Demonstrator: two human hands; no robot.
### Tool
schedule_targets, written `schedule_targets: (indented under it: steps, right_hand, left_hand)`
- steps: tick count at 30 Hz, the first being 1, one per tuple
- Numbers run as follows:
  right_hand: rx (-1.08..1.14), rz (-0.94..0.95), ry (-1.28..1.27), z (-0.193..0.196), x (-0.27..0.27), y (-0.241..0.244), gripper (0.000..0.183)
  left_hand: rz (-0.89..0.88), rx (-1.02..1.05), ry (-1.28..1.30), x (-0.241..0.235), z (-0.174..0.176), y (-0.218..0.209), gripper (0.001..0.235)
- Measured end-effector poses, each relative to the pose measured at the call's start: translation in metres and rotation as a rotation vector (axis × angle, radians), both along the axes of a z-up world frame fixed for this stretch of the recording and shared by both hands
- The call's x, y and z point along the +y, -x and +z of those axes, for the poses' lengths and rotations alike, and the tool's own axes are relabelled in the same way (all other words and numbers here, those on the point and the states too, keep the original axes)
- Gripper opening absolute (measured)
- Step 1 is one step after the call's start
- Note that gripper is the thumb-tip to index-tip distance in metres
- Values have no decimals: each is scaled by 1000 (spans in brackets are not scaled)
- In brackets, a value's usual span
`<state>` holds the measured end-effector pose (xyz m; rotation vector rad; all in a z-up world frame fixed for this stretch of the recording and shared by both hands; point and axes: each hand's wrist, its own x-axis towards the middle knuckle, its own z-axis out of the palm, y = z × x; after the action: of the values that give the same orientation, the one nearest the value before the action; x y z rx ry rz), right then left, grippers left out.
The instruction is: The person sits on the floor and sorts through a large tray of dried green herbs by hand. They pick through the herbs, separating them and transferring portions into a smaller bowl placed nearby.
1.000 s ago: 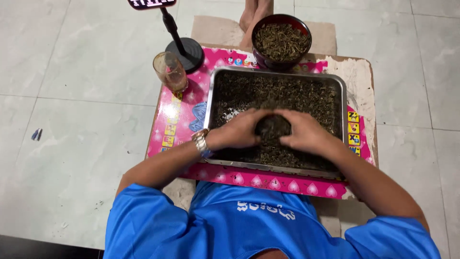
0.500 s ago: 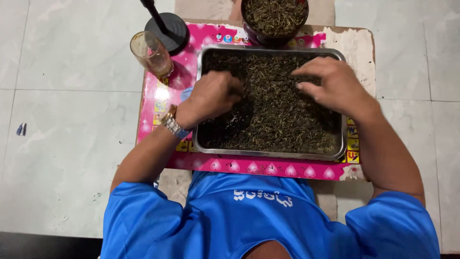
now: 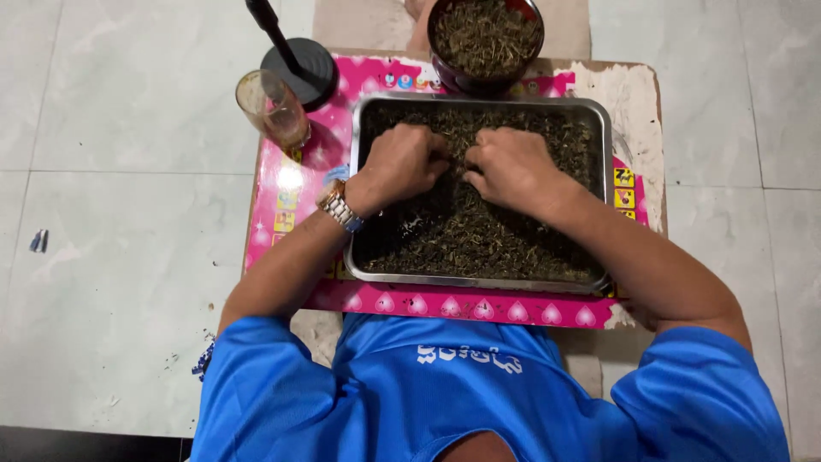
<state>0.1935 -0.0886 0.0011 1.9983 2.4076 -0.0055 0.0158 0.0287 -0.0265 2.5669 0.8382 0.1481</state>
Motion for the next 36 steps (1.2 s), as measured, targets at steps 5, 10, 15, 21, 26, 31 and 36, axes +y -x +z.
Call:
schedule_targets:
  steps: [5,10,15,21,26,31,36]
  right_hand:
    - [109,42,-57,-21,1,-4,12]
    - [190,46,-104,-18,-9,-10,14]
    - [422,13,-142,-31,-12,-25,9]
    - [562,-35,-180,-32,-11,-26,8]
    - [747,-119,-97,-11,-14,-23,10]
    - [774,-180,-159,4,26,-63,10]
    - [759,-210,-276,14,86,-98,12]
  left_hand:
    - [-169,-8,106,-8,21,6,33]
    - [-255,-22,97,-4,1,5,30]
    - [-289,-120,88,-3,-15,1,18]
    - [-292,-291,12,2,-22,1,11]
    - [-252,-308,-30,-7,-16,5,21]
    - [-268,-302,-76,-4,-27,6,20]
    - [-283,-286,-136,-3,-24,3,19]
